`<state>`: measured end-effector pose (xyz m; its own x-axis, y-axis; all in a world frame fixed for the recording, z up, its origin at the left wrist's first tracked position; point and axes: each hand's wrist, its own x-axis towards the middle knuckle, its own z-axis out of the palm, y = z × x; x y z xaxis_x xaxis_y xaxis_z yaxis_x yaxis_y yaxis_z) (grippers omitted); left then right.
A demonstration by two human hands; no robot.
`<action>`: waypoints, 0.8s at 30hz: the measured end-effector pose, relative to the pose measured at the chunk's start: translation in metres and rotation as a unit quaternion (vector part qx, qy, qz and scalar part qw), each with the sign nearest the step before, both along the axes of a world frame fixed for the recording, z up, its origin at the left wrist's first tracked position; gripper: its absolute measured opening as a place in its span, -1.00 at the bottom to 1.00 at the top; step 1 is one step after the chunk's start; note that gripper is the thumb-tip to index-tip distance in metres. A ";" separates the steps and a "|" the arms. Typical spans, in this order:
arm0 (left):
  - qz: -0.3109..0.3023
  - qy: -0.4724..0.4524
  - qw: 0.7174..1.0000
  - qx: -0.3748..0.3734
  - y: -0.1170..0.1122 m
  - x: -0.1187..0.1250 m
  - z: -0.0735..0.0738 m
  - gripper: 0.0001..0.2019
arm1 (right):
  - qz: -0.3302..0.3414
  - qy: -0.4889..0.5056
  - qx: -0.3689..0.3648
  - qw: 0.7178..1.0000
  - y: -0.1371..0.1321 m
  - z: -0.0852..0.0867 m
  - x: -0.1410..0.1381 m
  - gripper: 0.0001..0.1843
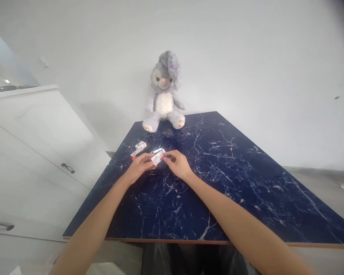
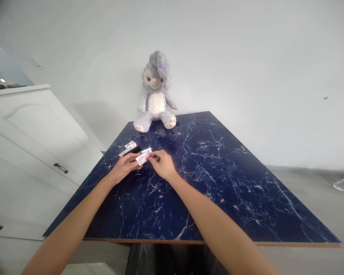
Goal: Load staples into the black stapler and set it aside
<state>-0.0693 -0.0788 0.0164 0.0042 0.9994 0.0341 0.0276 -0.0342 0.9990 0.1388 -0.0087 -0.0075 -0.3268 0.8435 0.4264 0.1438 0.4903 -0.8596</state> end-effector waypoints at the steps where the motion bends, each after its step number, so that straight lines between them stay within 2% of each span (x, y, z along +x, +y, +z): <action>1: 0.001 0.005 1.000 0.001 0.000 0.000 0.000 -0.59 | 0.002 -0.005 0.009 1.000 -0.002 0.001 0.000 -0.77; 6: -0.001 0.010 1.000 0.002 0.000 0.001 0.001 -0.58 | -0.009 0.006 -0.016 1.000 -0.002 0.003 0.000 -0.68; 12: -0.005 0.038 0.999 0.004 0.001 0.000 0.000 -0.55 | -0.005 0.004 -0.050 0.999 0.003 0.004 0.003 -0.72; 17: -0.013 0.044 0.999 0.009 0.001 -0.001 -0.002 -0.53 | 0.032 0.027 -0.073 0.996 0.003 0.006 0.006 -0.73; 24: 0.014 0.014 1.000 0.017 0.002 -0.006 -0.002 -0.54 | 0.093 0.072 -0.121 0.986 0.002 0.003 0.004 -0.58</action>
<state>-0.0754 -0.0763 0.0148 -0.0219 0.9975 0.0676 0.0561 -0.0663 0.9962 0.1429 -0.0067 -0.0048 -0.4351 0.8576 0.2742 -0.0616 0.2755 -0.9593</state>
